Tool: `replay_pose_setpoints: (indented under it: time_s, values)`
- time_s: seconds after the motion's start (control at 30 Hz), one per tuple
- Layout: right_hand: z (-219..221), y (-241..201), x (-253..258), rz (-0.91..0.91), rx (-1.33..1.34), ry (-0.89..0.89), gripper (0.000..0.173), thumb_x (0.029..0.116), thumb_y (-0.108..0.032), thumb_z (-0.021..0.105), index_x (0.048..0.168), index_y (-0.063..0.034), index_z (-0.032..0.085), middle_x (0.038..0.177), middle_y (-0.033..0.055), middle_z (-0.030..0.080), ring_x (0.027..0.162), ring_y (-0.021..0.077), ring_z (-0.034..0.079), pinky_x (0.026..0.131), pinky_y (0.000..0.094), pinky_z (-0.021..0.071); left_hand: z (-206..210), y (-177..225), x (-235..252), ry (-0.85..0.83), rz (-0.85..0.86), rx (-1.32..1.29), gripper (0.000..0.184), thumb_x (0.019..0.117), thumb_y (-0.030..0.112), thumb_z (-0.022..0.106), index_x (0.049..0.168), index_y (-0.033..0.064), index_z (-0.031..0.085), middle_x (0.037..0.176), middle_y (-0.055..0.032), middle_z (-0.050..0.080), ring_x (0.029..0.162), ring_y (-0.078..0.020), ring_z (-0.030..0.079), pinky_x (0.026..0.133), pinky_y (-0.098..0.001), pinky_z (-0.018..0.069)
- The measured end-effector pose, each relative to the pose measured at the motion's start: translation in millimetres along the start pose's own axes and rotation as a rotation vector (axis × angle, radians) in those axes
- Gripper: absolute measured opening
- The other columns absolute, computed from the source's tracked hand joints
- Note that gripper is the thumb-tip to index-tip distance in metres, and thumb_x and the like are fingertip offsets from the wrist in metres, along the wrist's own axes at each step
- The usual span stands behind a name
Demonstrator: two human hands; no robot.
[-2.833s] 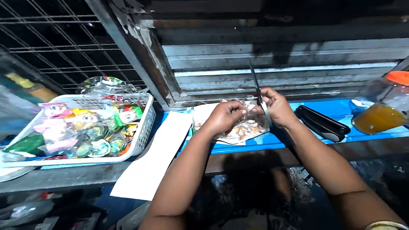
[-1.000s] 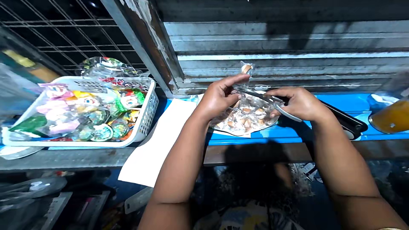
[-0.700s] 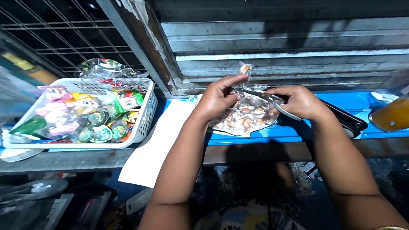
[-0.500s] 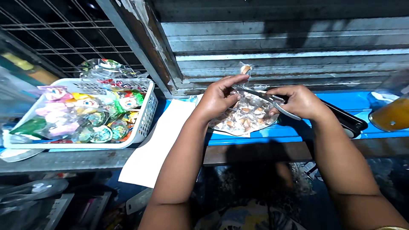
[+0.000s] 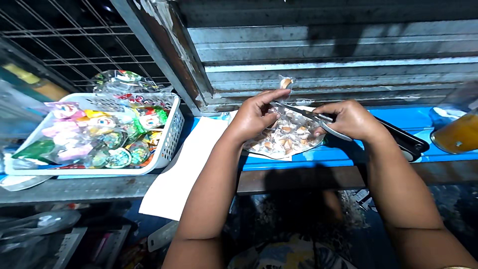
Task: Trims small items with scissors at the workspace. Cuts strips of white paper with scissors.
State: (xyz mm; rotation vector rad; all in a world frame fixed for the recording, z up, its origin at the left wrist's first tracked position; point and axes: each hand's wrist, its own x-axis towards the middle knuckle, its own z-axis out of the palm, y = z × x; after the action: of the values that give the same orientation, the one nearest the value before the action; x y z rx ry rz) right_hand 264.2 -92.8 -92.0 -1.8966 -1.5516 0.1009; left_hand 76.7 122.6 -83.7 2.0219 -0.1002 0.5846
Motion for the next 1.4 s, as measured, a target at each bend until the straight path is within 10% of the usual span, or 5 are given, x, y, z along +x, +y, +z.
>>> replay_pose_setpoints:
  time_s: [0.5,0.63,0.77,1.17,1.4]
  values:
    - [-11,4,1,0.000,0.117,-0.137,0.038,0.0729,-0.029,0.090,0.104,-0.0110,0.076,0.072,-0.0071,0.065,0.060,-0.0032,0.053,0.057,0.0183,0.0456,-1,6,0,-0.125,-0.108,0.025,0.060,0.0900,-0.009,0.064,0.146,0.0067,0.053,0.132,-0.0065,0.065,0.094,-0.0039,0.065,0.082,-0.0205,0.0532]
    - [-15,6,-1,0.021,0.334,-0.128,0.041,0.0701,-0.020,0.090,0.105,-0.0079,0.074,0.067,-0.0098,0.060,0.055,-0.0048,0.050,0.051,0.0125,0.0423,-2,7,2,-0.111,-0.120,-0.159,0.095,0.0859,-0.013,0.063,0.163,0.0107,0.013,0.128,-0.0053,0.063,0.077,-0.0045,0.064,0.070,-0.0197,0.0547]
    - [9,-13,2,0.017,0.606,0.012,0.040,0.0781,0.000,0.078,0.115,-0.0063,0.064,0.090,-0.0028,0.075,0.075,0.0034,0.070,0.067,0.0193,0.0596,9,8,3,-0.069,-0.106,-0.186,0.105,0.0841,-0.014,0.064,0.164,0.0135,0.002,0.129,-0.0066,0.062,0.070,-0.0063,0.064,0.065,-0.0214,0.0561]
    - [44,-26,7,-0.031,0.591,0.274,0.039,0.0832,0.002,0.076,0.118,-0.0044,0.062,0.087,-0.0017,0.070,0.070,0.0014,0.065,0.064,0.0169,0.0564,29,12,2,-0.231,-0.198,0.037,0.098,0.0888,-0.004,0.070,0.165,0.0146,0.011,0.124,-0.0065,0.065,0.086,-0.0078,0.066,0.076,-0.0241,0.0561]
    - [30,-15,12,-0.021,0.653,0.487,0.040,0.0834,0.003,0.075,0.119,-0.0029,0.059,0.088,-0.0069,0.069,0.075,-0.0003,0.066,0.070,0.0166,0.0570,27,7,1,-0.140,-0.139,0.063,0.070,0.0946,-0.005,0.063,0.158,0.0127,0.039,0.139,-0.0139,0.060,0.109,-0.0133,0.067,0.094,-0.0304,0.0556]
